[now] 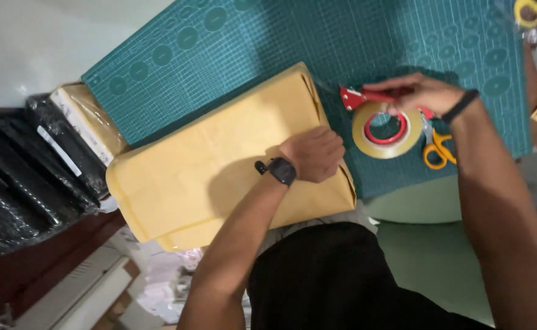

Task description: The person wraps a yellow bubble mailer in clear tape using a tape dispenser, folds the edges down by hand, and then writes on the exterior with a marker.

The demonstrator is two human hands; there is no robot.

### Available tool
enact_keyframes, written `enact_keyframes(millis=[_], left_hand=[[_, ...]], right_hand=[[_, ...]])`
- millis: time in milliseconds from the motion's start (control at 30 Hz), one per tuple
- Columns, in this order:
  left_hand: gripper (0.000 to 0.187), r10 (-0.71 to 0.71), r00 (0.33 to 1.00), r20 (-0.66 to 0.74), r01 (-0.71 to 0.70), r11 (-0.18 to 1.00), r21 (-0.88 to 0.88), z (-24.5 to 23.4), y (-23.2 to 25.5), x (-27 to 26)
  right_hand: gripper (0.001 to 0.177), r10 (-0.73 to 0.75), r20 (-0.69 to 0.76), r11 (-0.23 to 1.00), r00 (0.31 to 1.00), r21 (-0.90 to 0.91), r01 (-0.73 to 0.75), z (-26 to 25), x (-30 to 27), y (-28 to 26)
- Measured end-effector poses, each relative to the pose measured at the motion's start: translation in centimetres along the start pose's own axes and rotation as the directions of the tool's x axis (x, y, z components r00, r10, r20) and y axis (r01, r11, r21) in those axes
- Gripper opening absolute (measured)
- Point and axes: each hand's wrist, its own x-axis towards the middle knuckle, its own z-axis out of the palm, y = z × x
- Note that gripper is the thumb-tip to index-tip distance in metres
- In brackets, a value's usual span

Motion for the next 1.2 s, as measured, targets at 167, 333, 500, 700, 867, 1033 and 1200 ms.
enact_keyframes(millis=[167, 333, 500, 700, 867, 1033, 1200], left_hand=[[0.025, -0.038, 0.989, 0.144, 0.036, 0.999, 0.018, 2.5, 0.2, -1.6], [0.025, -0.034, 0.996, 0.086, 0.024, 0.993, 0.118, 3.0, 0.3, -2.3], [0.031, -0.050, 0.989, 0.138, 0.035, 0.993, 0.109, 3.8, -0.2, -3.4], [0.026, -0.064, 0.997, 0.038, 0.060, 0.993, 0.098, 3.9, -0.1, -3.1], [0.030, -0.083, 0.996, -0.013, 0.084, 0.992, 0.099, 2.1, 0.1, -1.2], [0.037, -0.083, 0.997, -0.005, 0.083, 0.983, 0.163, 2.1, -0.5, -1.1], [0.035, -0.055, 0.997, -0.051, 0.060, 0.991, 0.119, 2.2, -0.6, -0.5]], right_hand=[[0.077, -0.154, -0.148, 0.947, 0.977, 0.261, 0.189, 6.5, -3.1, 7.9], [0.074, -0.231, -0.217, 0.864, 0.949, 0.402, 0.302, 10.2, -4.5, 10.5], [0.074, -0.291, -0.132, 0.882, 0.948, 0.348, 0.319, 10.1, -4.0, 11.6], [0.069, -0.227, 0.036, 0.958, 0.973, 0.187, 0.217, 8.1, -3.3, 8.0], [0.069, -0.217, 0.079, 0.968, 0.973, 0.144, 0.204, 7.6, -1.4, 8.8], [0.069, -0.152, 0.111, 0.979, 0.982, 0.156, 0.134, 7.6, -2.4, 7.7], [0.070, -0.211, 0.118, 0.965, 0.970, 0.182, 0.188, 8.2, -2.6, 9.9]])
